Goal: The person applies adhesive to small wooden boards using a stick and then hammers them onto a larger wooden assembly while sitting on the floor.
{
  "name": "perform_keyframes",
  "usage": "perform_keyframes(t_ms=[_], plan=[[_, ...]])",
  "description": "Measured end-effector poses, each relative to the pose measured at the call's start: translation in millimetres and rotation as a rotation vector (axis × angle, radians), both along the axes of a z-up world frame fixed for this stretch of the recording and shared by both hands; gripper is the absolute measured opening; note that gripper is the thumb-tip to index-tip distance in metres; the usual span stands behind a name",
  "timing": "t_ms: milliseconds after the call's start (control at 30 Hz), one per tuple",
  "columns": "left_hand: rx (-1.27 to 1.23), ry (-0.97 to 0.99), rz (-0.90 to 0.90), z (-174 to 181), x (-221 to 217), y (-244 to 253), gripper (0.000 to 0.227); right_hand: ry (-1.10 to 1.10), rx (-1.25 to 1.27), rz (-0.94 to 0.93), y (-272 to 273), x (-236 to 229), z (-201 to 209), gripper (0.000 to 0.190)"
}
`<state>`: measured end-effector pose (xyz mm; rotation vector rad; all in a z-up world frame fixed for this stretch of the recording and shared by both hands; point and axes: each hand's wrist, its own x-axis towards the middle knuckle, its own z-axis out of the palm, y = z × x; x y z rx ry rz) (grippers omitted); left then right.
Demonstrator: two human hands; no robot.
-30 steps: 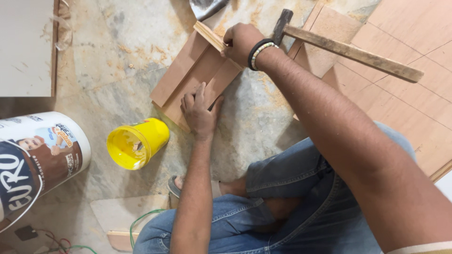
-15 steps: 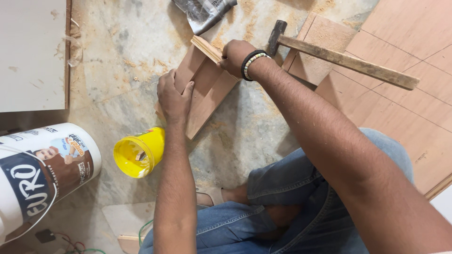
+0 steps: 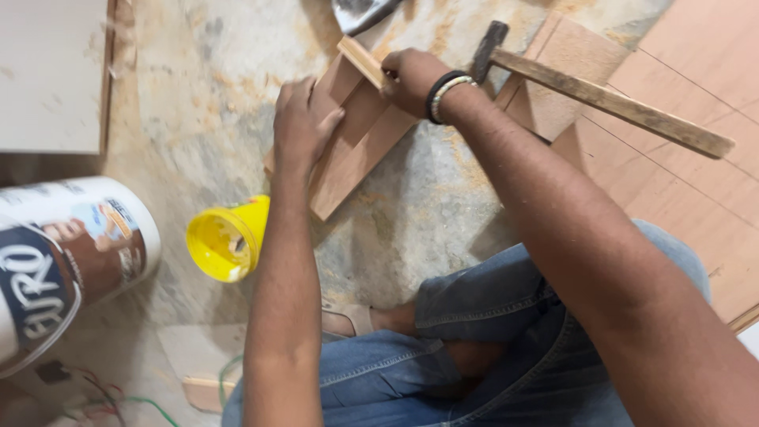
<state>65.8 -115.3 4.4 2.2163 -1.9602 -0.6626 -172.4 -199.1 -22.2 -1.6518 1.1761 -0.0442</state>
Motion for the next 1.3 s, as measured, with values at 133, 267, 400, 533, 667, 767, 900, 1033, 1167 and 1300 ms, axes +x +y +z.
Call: perform_keyframes(t_ms=[133,267,400,533,667,767,900,1033,1167,1300], plan=[[-0.028,0.040,0.001,-18.1,0.7,-6.0,0.066,-0.129,-0.041,0.016,-4.4,-8.6,-7.0,0.033],[0.029,-0.028,-0.012,-20.8,-3.5,-10.8,0.058,-0.125,-0.085,0.023,-4.5,-13.4,-4.5,0.040],[0.043,-0.021,0.054,-24.7,-6.6,-17.7,0.061,-0.067,-0.062,0.074,-6.7,-13.7,5.9,0.034],[-0.011,-0.041,0.077,-44.6,-5.7,-14.3,0.046,-0.124,-0.091,0.127,-11.0,-12.9,9.4,0.030],[-0.234,0.013,0.125,-76.2,-18.0,-4.2,0.030,-0.135,-0.136,0.226,-10.9,-19.2,2.4,0.021],[-0.262,-0.113,0.157,-91.1,-24.0,-18.4,0.024,-0.148,-0.117,0.219,-15.0,-18.8,2.0,0.021],[-0.234,-0.217,0.275,-97.2,-33.7,-26.3,0.021,-0.067,-0.110,0.231,-15.3,-19.4,5.4,0.021],[-0.102,-0.171,0.321,-86.3,-42.2,-24.4,0.027,0.016,-0.122,0.234,-11.1,-20.9,7.8,0.026],[-0.067,-0.091,0.400,-78.2,-49.6,-28.5,0.031,-0.074,0.004,0.163,-13.6,-18.7,4.6,0.029],[-0.119,-0.076,0.479,-72.0,-59.6,-25.4,0.021,-0.025,0.058,0.108,-13.1,-22.7,1.6,0.035]])
